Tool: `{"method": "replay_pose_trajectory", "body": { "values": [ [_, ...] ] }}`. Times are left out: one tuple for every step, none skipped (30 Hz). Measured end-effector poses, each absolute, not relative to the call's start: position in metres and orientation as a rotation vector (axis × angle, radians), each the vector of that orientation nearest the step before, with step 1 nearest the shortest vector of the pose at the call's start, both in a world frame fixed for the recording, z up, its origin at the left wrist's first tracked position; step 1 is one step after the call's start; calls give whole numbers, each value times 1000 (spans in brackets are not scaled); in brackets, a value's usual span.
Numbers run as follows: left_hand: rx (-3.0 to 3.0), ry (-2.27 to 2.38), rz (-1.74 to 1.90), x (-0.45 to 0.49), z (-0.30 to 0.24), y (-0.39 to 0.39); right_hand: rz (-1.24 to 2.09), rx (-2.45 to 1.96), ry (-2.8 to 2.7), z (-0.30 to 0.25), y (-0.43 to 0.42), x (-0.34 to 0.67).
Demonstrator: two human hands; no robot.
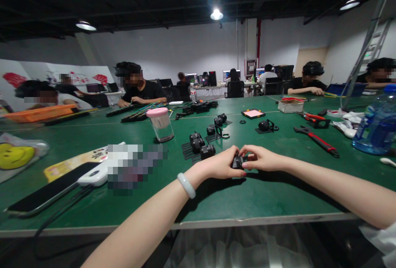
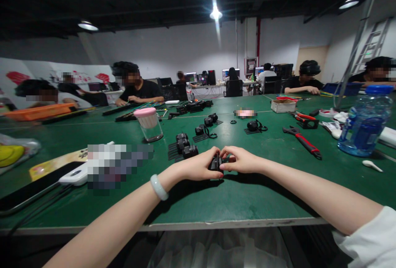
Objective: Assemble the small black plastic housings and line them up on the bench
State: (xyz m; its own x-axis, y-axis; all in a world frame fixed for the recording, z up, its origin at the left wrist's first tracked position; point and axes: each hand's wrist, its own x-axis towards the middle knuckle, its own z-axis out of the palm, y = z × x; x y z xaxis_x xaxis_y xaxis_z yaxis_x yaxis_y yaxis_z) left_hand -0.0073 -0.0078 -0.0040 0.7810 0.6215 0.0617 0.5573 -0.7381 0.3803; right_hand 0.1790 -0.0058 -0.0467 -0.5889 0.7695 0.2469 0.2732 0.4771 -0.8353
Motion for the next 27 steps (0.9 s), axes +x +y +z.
{"method": "replay_pose_trajectory", "body": {
  "values": [
    [2630,904,260,-7,-4,-8,1049,-861,-2102,-47,-5,179],
    [2629,909,257,-7,-4,-8,1058,-863,-2099,-48,-5,179],
    [2629,913,254,-7,-4,-8,1061,-867,-2096,-49,-4,179],
    [2629,915,251,-7,-4,-9,1059,-873,-2096,-49,-4,179],
    [2629,918,249,-7,-4,-9,1053,-882,-2099,-50,-3,179],
    [2629,921,245,-7,-3,-9,1043,-892,-2104,-50,-3,179],
    [2627,924,240,-7,-3,-9,1028,-906,-2109,-50,-2,179],
    [2625,928,236,-7,-3,-9,1012,-922,-2116,-50,-2,179],
    [2622,933,235,-7,-4,-9,994,-939,-2121,-50,-2,179],
    [2619,935,235,-7,-4,-9,978,-956,-2127,-50,-2,179],
    [2619,935,237,-7,-4,-9,962,-971,-2134,-50,-1,179],
    [2620,933,239,-7,-4,-8,951,-984,-2139,-50,-1,179],
    [2621,932,239,-7,-4,-8,944,-992,-2144,-50,-1,179],
    [2622,929,237,-7,-4,-8,940,-996,-2149,-50,-1,179],
    [2624,928,235,-7,-4,-8,936,-997,-2155,-50,-1,179],
    [2624,927,234,-7,-4,-8,931,-997,-2162,-50,-1,179],
    [2624,927,234,-7,-4,-8,920,-999,-2168,-50,-1,179],
    [2624,928,237,-7,-4,-9,907,-1002,-2174,-50,-1,179],
    [2623,929,242,-7,-3,-9,895,-1006,-2179,-50,-1,179],
    [2621,929,247,-7,-3,-9,888,-1009,-2181,-49,-2,179],
    [2618,929,251,-7,-3,-9,887,-1011,-2179,-49,-2,179],
    [2616,928,253,-7,-3,-9,893,-1012,-2174,-49,-2,179],
    [2613,927,255,-7,-3,-10,905,-1013,-2167,-49,-2,179],
    [2610,927,253,-7,-3,-10,919,-1016,-2156,-49,-2,179],
    [2607,930,250,-7,-3,-9,935,-1020,-2142,-50,-2,179],
    [2606,933,246,-7,-3,-9,954,-1022,-2129,-50,-2,179],
    [2606,935,243,-7,-3,-9,975,-1022,-2118,-49,-3,179]
  ]
}}
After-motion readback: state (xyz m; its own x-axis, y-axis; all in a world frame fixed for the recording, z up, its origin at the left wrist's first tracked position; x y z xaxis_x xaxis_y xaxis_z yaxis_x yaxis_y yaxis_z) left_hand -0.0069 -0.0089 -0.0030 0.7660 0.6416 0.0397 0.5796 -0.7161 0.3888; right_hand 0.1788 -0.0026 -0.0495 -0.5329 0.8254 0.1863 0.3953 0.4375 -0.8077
